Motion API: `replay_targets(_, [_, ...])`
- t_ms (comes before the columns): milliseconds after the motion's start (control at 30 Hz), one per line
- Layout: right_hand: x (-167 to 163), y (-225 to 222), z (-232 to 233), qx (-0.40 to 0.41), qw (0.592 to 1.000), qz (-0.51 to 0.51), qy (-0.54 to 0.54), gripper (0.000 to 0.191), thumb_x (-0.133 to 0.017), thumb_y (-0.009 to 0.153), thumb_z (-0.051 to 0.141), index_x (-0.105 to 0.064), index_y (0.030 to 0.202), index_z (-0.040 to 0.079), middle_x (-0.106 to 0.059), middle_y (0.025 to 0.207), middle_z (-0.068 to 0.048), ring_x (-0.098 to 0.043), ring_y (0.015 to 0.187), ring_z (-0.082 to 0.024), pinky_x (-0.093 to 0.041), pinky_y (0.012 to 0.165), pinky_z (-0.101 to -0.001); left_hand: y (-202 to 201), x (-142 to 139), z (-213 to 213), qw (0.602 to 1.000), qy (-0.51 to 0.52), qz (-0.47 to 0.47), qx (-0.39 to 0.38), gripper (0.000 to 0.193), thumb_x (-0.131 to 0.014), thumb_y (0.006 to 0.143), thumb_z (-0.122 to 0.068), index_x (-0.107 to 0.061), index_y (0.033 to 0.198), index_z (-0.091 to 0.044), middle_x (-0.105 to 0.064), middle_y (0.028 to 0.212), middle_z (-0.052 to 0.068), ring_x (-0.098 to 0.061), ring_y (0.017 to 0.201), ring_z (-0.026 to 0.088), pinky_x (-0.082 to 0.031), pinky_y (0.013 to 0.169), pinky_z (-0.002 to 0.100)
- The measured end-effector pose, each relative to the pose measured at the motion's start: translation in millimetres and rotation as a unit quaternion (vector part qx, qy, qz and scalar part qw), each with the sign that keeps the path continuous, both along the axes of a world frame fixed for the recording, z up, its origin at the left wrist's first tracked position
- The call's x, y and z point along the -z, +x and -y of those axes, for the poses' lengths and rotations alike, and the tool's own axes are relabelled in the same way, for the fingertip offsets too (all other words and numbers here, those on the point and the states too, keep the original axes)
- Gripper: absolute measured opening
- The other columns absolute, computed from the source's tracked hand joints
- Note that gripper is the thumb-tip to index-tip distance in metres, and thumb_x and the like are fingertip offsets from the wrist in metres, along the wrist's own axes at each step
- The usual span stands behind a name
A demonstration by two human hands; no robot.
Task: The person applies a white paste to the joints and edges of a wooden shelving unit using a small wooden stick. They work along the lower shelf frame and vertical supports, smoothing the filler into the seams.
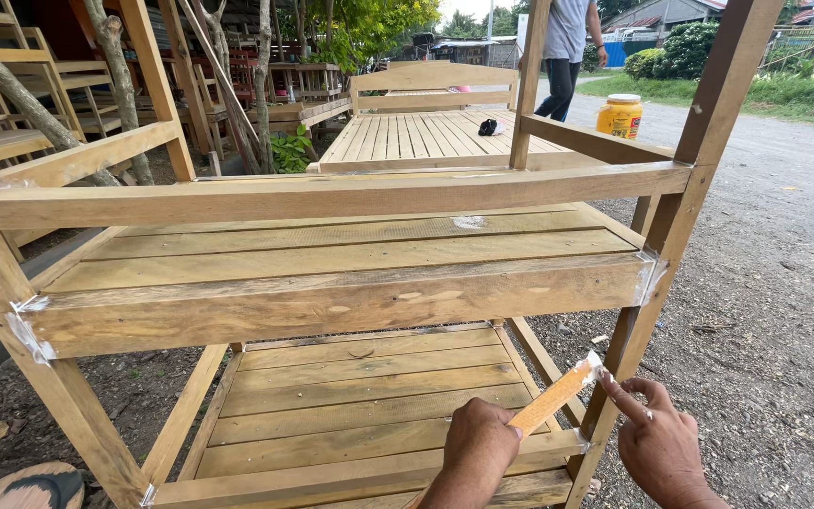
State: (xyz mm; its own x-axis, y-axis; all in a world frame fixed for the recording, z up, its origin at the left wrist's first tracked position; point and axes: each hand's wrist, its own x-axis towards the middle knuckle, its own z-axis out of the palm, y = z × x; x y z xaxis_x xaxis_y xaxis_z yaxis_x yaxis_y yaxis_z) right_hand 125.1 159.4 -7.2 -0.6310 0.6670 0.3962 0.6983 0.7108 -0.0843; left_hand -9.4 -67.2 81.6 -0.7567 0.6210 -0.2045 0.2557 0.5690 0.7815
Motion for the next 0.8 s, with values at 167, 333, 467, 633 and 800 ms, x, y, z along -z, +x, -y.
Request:
replay_targets(167, [17,-1,-14,0.006,0.973,-0.164,-0.165,0.065,-0.049,0.093,0.006,-0.05,0.148,0.041,-0.051,0.14,-0.008,-0.063,0.112,-0.014,-0.058,0.096,-0.0323,0,-5,-2,1.0,-0.019,0.012,-0.021,0.017,-0.075,0.092,-0.024,-0.08,0.108,-0.019,-0.078,0.103,0.006,-0.074,0.091,0.018,-0.061,0.086,0.034])
replay_targets(333, [16,-5,-19,0.024,0.97,-0.159,-0.183,0.071,-0.047,0.093,0.004,-0.044,0.153,0.04,-0.047,0.146,-0.007,-0.065,0.107,-0.015,-0.061,0.085,-0.0309,3,-7,-2,1.0,-0.025,-0.004,-0.018,0.017,-0.076,0.092,-0.024,-0.08,0.108,-0.021,-0.077,0.104,0.006,-0.074,0.092,0.018,-0.06,0.086,0.034])
replay_targets(467, [14,-7,-12,0.055,0.986,-0.09,-0.129,0.078,-0.051,0.089,0.008,-0.036,0.158,0.042,-0.046,0.149,-0.003,-0.066,0.103,-0.013,-0.053,0.083,-0.0334,6,-5,-1,1.0,-0.02,-0.002,-0.018,0.017,-0.075,0.093,-0.024,-0.08,0.108,-0.021,-0.077,0.103,0.006,-0.073,0.091,0.018,-0.06,0.086,0.034])
replay_targets(633, [29,0,2,0.065,0.997,-0.008,-0.043,0.083,-0.054,0.086,0.014,-0.031,0.158,0.049,-0.045,0.15,-0.002,-0.064,0.106,-0.011,-0.043,0.097,-0.0325,11,6,3,1.0,-0.019,-0.01,-0.015,0.017,-0.075,0.092,-0.023,-0.08,0.108,-0.018,-0.077,0.101,0.007,-0.074,0.088,0.018,-0.06,0.084,0.034])
replay_targets(800, [28,5,2,0.064,0.995,-0.073,-0.017,0.083,-0.057,0.083,0.016,-0.031,0.159,0.039,-0.046,0.149,-0.008,-0.064,0.103,-0.015,-0.042,0.092,-0.0382,12,11,5,1.0,-0.012,-0.009,-0.021,0.018,-0.074,0.092,-0.023,-0.081,0.108,-0.019,-0.077,0.098,0.006,-0.073,0.084,0.016,-0.06,0.081,0.034])
